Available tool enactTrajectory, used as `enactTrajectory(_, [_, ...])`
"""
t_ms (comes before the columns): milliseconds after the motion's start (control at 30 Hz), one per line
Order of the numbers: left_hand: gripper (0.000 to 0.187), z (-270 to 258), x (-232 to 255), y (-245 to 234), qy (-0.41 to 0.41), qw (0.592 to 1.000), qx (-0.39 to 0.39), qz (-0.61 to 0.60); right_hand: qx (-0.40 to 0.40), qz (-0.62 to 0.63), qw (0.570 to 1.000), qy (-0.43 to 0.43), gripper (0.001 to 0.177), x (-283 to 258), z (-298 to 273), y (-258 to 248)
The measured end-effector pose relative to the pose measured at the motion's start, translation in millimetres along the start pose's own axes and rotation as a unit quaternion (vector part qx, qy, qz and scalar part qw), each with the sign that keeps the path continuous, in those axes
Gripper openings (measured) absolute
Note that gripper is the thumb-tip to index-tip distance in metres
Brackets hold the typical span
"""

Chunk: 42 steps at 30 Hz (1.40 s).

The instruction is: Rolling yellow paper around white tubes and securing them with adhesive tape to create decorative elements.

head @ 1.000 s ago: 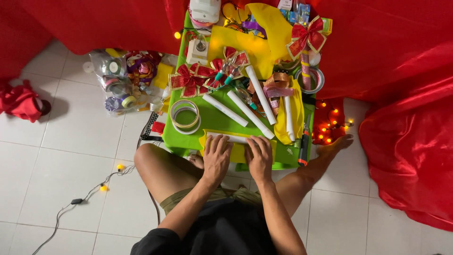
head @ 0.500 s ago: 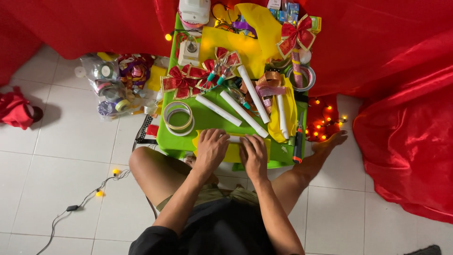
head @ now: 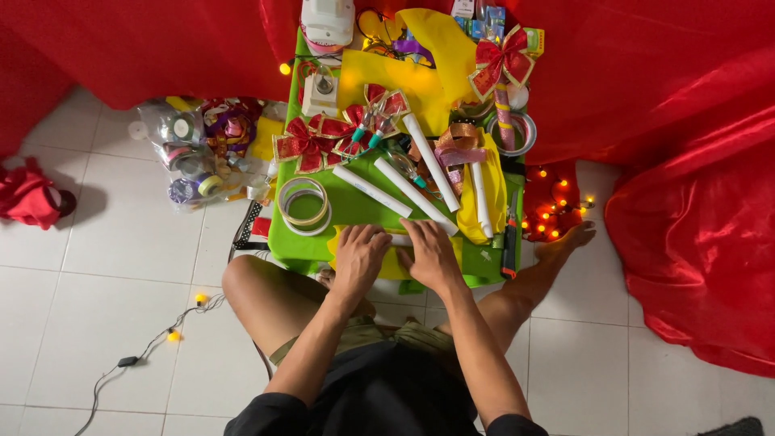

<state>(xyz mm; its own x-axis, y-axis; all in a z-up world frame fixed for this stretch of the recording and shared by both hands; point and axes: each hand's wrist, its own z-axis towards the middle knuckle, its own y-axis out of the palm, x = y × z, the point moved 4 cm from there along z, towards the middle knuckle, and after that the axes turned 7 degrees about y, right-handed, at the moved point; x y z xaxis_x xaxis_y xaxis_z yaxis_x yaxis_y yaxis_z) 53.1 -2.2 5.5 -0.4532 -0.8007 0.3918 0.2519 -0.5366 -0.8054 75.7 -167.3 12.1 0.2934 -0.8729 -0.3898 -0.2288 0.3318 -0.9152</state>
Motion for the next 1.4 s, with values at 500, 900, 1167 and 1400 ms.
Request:
enactTrajectory(500, [0.016, -5, -5, 10, 0.004, 1.000, 0.009, 0.005, 0.011, -0.011, 1.000, 0.016, 0.043, 7, 7, 20])
enactTrajectory(900, [0.013, -4, -5, 8, -0.007, 1.000, -0.003, -0.001, 0.009, 0.005, 0.999, 0.032, 0.042, 13, 11, 30])
enactTrajectory(1167, [0.013, -5, -6, 9, -0.005, 1.000, 0.002, 0.000, 0.019, 0.009, 0.999, 0.032, 0.041, 12, 10, 31])
enactTrajectory(1400, [0.014, -8, -8, 15, -0.016, 1.000, -0.019, 0.004, 0.055, 0.013, 0.998, 0.009, 0.033, 9, 7, 24])
